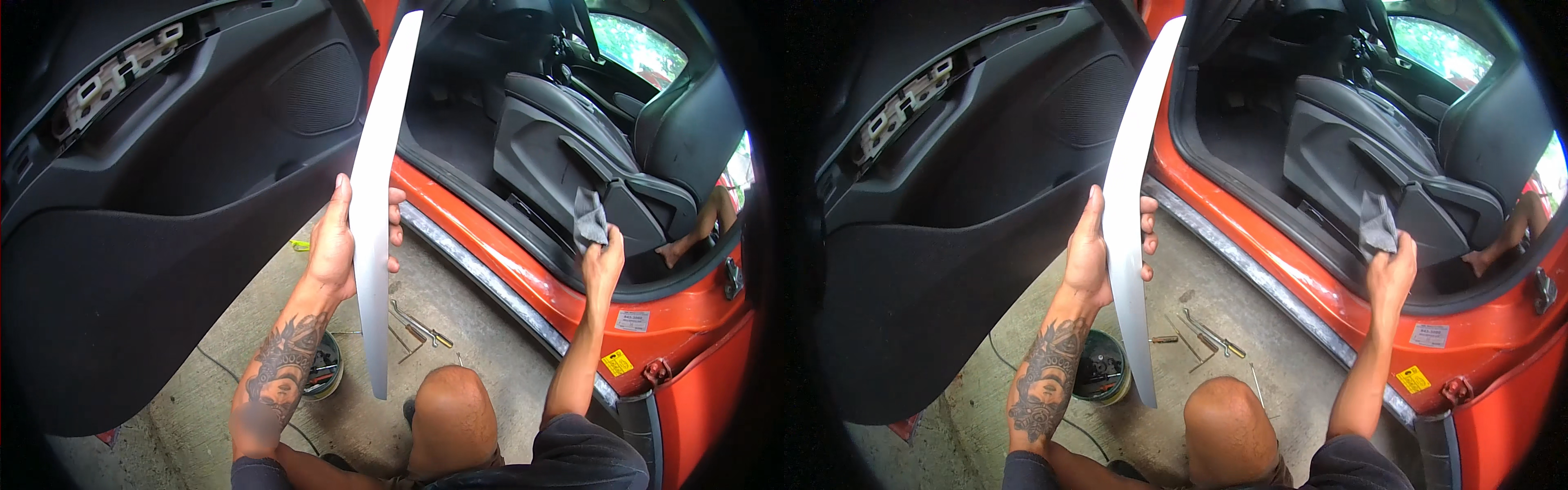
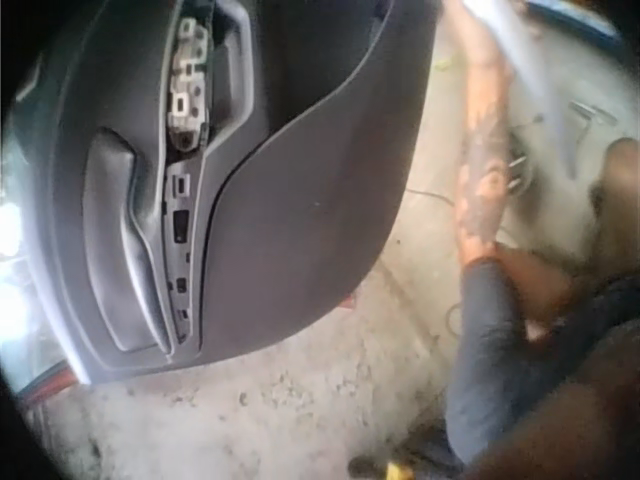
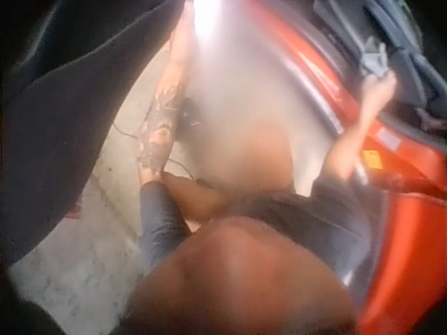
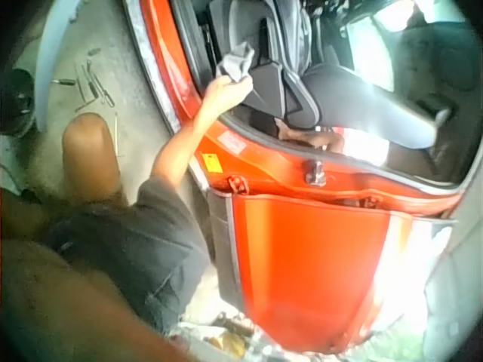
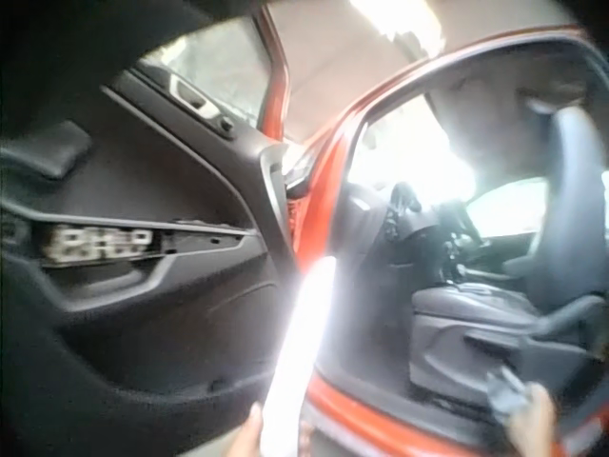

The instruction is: Repairing an interior car door panel by tightening internal screws and reattaching a plastic trim piece.

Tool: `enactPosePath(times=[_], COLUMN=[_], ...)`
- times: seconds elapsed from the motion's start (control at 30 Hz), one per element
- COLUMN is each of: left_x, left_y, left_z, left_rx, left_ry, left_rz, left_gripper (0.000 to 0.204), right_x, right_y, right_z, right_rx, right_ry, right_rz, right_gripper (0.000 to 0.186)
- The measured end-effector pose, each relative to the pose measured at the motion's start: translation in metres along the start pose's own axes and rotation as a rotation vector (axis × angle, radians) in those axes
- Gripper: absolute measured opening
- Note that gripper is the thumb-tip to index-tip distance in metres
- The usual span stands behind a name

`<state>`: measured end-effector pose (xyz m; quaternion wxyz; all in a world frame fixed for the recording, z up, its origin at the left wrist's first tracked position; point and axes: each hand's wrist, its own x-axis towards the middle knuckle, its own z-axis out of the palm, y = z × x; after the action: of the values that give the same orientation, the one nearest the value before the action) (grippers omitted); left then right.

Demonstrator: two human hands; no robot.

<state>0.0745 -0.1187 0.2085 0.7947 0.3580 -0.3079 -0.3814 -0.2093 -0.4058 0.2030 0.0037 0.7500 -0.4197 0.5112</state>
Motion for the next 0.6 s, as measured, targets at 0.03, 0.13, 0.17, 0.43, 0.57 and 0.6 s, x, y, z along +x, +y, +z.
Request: enactPosePath(times=[0.03, 0.13, 0.17, 0.43, 0.57, 0.6], left_x=[0.0, 0.0, 0.0, -0.005, -0.008, -0.005], left_y=[-0.001, -0.009, -0.014, -0.024, -0.023, -0.041], left_z=[-0.001, 0.005, 0.011, 0.008, 0.003, -0.023], left_rx=[0.001, 0.037, 0.087, 0.185, 0.657, 0.733], left_ry=[-0.003, 0.032, 0.071, 0.066, -0.001, 0.039], left_rz=[-0.006, -0.008, -0.039, 0.239, 0.155, 0.189], left_gripper=[0.076, 0.072, 0.071, 0.07, 0.06, 0.049], right_x=[-0.007, -0.033, -0.043, -0.114, -0.104, -0.095], right_y=[-0.031, -0.104, -0.122, -0.215, -0.241, -0.254], right_z=[-0.003, -0.004, 0.009, 0.038, 0.058, 0.063], right_rx=[0.288, 0.945, 1.043, 1.051, 1.651, 1.684], right_ry=[-0.021, -0.084, -0.082, -0.681, -0.548, -0.489], right_rz=[0.067, 0.011, 0.042, -0.513, -0.025, -0.017], right_gripper=[0.023, 0.043, 0.049, 0.08, 0.059, 0.052])
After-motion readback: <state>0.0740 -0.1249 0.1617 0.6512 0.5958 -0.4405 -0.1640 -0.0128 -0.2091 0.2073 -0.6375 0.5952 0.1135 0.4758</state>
